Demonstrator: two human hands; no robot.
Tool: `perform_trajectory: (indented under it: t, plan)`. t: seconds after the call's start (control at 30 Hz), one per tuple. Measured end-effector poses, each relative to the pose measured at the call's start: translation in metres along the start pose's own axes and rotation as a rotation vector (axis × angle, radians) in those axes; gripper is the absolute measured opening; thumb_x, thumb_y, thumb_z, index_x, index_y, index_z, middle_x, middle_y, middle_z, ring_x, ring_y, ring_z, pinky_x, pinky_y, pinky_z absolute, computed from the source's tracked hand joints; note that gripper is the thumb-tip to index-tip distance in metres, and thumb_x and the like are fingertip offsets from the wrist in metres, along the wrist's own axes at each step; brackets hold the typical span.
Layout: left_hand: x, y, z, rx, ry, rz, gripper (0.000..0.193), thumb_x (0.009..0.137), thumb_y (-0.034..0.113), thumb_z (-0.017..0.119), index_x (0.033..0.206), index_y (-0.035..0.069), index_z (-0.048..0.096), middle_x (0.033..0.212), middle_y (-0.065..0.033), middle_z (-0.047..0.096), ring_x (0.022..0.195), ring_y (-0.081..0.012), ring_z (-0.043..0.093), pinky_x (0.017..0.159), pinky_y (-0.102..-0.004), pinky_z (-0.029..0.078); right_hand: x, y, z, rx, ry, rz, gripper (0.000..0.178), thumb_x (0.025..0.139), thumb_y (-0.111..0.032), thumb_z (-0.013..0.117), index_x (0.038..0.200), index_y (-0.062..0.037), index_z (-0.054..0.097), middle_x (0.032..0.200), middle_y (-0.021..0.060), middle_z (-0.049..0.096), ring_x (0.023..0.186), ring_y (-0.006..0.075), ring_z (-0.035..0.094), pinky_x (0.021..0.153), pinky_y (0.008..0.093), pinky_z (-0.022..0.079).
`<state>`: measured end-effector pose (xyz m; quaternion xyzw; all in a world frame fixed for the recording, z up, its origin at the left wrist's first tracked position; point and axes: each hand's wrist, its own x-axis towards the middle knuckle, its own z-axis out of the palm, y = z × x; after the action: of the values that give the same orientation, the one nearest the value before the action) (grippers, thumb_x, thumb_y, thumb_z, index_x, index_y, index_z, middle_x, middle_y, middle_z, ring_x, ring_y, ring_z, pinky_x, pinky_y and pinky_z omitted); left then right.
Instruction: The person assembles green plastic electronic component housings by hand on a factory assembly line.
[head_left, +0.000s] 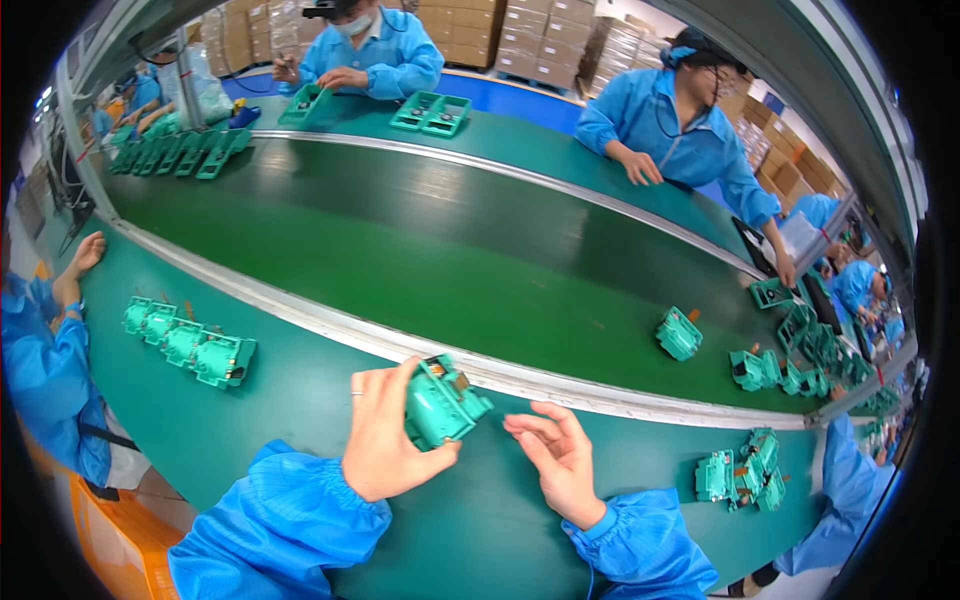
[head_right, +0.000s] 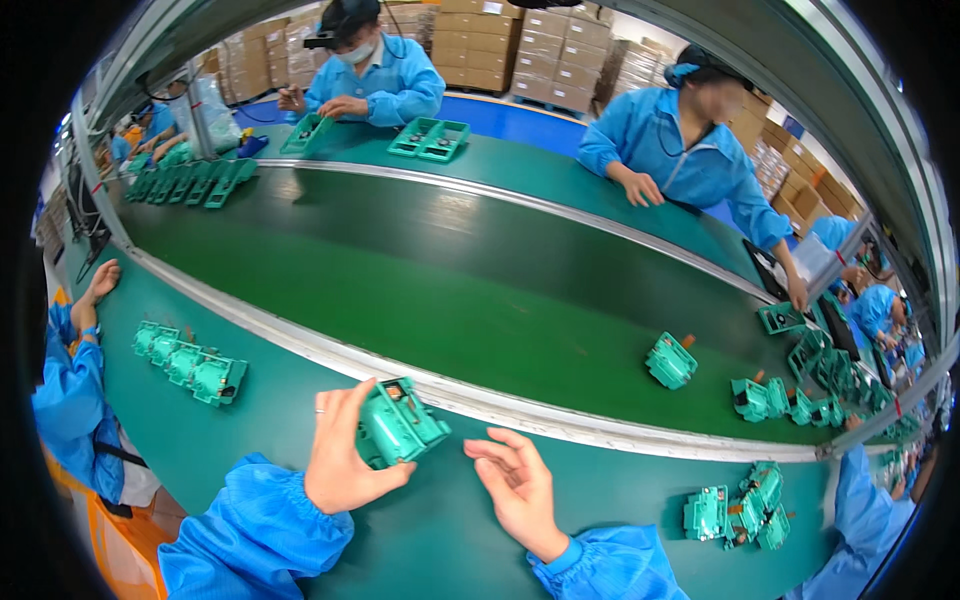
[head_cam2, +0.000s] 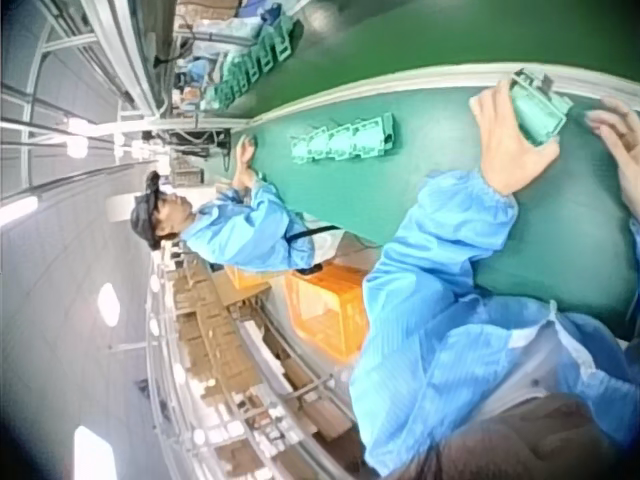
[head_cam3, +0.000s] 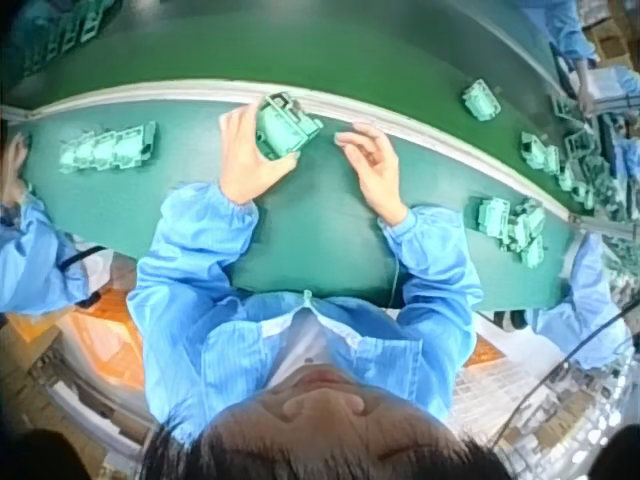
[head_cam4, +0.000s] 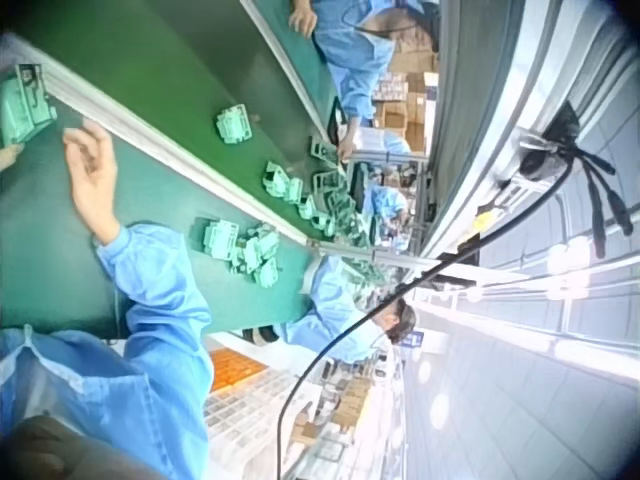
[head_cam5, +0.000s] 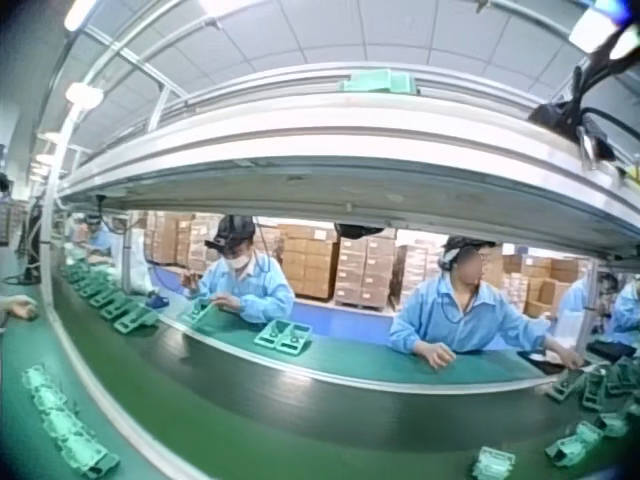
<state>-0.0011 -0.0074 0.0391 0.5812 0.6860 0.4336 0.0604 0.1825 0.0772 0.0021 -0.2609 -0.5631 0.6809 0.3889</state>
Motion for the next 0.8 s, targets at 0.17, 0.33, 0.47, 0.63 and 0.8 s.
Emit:
perform_trajectory:
  t: [0.17, 0.33, 0.47, 0.63, 0.8]
  plan:
    - [-0.014, -0.044, -0.044, 0.573, 0.083, -0.115, 0.074, 0.052, 0.024, 0.066, 0.118, 0.001, 0.04, 0.093, -0.0158, 0.043, 0.089, -0.0321, 0.04, 0.076, -0.0402, 0.032, 0.004, -0.006, -0.002, -0.05, -0.021, -0.017, 0.027, 0.084, -0.002, 0.051, 0.11, -0.0013, 0.045, 0.1, 0.0104, 0.058, 0.095, 0.015, 0.054, 0.081, 0.0266, 0.043]
    - [-0.03, -0.082, -0.074, 0.836, 0.184, -0.298, 0.059, 0.054, 0.022, 0.065, 0.109, 0.005, 0.05, 0.112, -0.0183, 0.037, 0.105, -0.0352, 0.033, 0.084, -0.0455, 0.028, 0.043, -0.037, -0.042, -0.635, 0.088, -0.167, 0.04, 0.074, -0.01, 0.064, 0.109, 0.0014, 0.048, 0.103, 0.0123, 0.054, 0.093, 0.0219, 0.054, 0.082, 0.0324, 0.043]
    - [-0.025, -0.094, -0.083, 0.883, 0.21, -0.323, 0.066, 0.055, 0.011, 0.068, 0.116, 0.008, 0.044, 0.125, -0.0187, 0.027, 0.114, -0.0373, 0.027, 0.088, -0.0497, 0.026, 0.078, -0.05, -0.127, -1.216, 0.58, -0.286, 0.07, 0.062, -0.012, 0.072, 0.12, 0.0013, 0.036, 0.121, 0.0213, 0.037, 0.107, 0.0357, 0.04, 0.092, 0.0406, 0.035]
    - [-0.003, -0.064, -0.077, 0.685, 0.192, -0.292, 0.089, 0.048, 0.011, 0.079, 0.125, 0.009, 0.034, 0.126, -0.0184, 0.024, 0.113, -0.0392, 0.026, 0.089, -0.0506, 0.026, 0.089, -0.034, -0.215, -1.282, 0.8, -0.018, 0.096, 0.05, -0.015, 0.08, 0.128, 0.0001, 0.026, 0.13, 0.024, 0.028, 0.115, 0.0385, 0.034, 0.095, 0.0399, 0.034]
    - [0.016, -0.027, -0.026, 0.019, -0.075, 0.084, 0.051, 0.064, 0.014, 0.071, 0.109, 0.003, 0.05, 0.109, -0.0139, 0.049, 0.102, -0.0285, 0.045, 0.088, -0.0361, 0.036, 0.09, -0.034, -0.183, -1.133, 0.62, -0.012, 0.075, 0.053, -0.018, 0.078, 0.116, 0.0008, 0.042, 0.111, 0.0184, 0.049, 0.099, 0.0303, 0.051, 0.084, 0.0347, 0.042]
